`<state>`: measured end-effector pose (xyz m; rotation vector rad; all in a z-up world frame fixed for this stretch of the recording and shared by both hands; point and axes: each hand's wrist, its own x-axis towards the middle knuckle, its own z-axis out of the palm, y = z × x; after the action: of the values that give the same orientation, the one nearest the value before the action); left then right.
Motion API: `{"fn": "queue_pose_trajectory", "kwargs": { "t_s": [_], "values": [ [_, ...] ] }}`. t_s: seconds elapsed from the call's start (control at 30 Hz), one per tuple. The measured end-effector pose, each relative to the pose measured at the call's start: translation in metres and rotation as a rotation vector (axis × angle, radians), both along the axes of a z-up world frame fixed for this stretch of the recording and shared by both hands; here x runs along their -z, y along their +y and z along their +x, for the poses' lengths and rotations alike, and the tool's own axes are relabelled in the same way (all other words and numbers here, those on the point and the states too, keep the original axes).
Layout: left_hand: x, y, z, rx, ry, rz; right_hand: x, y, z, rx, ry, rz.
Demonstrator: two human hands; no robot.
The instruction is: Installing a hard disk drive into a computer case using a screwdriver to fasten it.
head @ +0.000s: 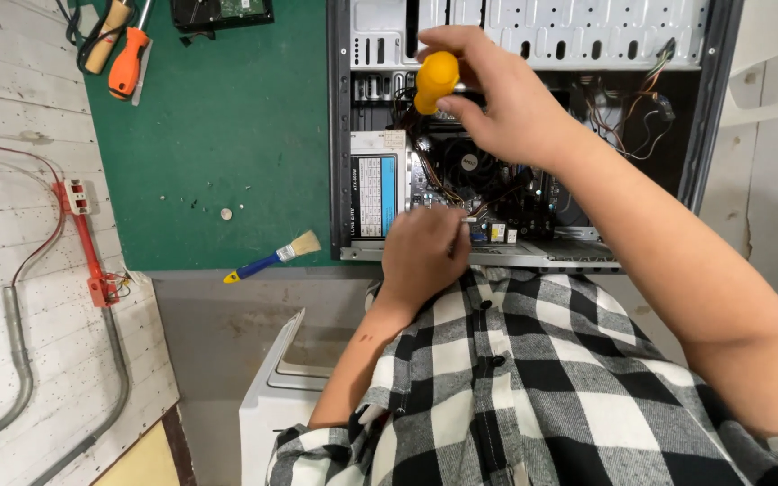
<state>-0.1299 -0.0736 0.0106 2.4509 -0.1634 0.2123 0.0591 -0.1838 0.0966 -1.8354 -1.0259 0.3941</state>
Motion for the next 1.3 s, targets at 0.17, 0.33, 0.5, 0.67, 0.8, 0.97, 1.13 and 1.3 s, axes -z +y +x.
{"fn": "queue_pose_trajectory", "kwargs": {
  "t_s": [0.17, 0.33, 0.5, 0.67, 0.8, 0.97, 1.13, 1.3],
  "values": [
    [-0.014, 0.035, 0.056, -0.252, -0.083, 0.046, -0.014, 0.004, 0.012, -0.191, -0.032, -0.130],
    [-0.017, 0.068, 0.119, -0.138, 0.211, 0.002, -0.015, 0.010, 0.016, -0.279, -0.122, -0.109],
    [-0.004, 0.069, 0.135, -0.212, -0.044, 0.063, -0.029, 0.010, 0.003, 0.021, -0.077, -0.292],
    [-0.004, 0.062, 0.134, -0.263, -0.030, 0.040, -0.018, 0.010, 0.014, 0.012, -0.170, -0.274],
    [-0.025, 0.069, 0.127, -0.075, 0.204, -0.184, -0.026, 0.008, 0.023, -0.257, -0.073, -0.273],
    [-0.012, 0.070, 0.129, -0.060, 0.111, -0.180, -0.030, 0.009, 0.016, -0.233, -0.182, -0.324],
    [0.010, 0.065, 0.136, -0.216, -0.010, 0.096, -0.025, 0.017, 0.007, -0.038, -0.120, -0.467],
    [-0.027, 0.070, 0.127, -0.016, 0.171, -0.125, -0.025, 0.012, 0.012, -0.071, -0.192, -0.270]
  ]
}}
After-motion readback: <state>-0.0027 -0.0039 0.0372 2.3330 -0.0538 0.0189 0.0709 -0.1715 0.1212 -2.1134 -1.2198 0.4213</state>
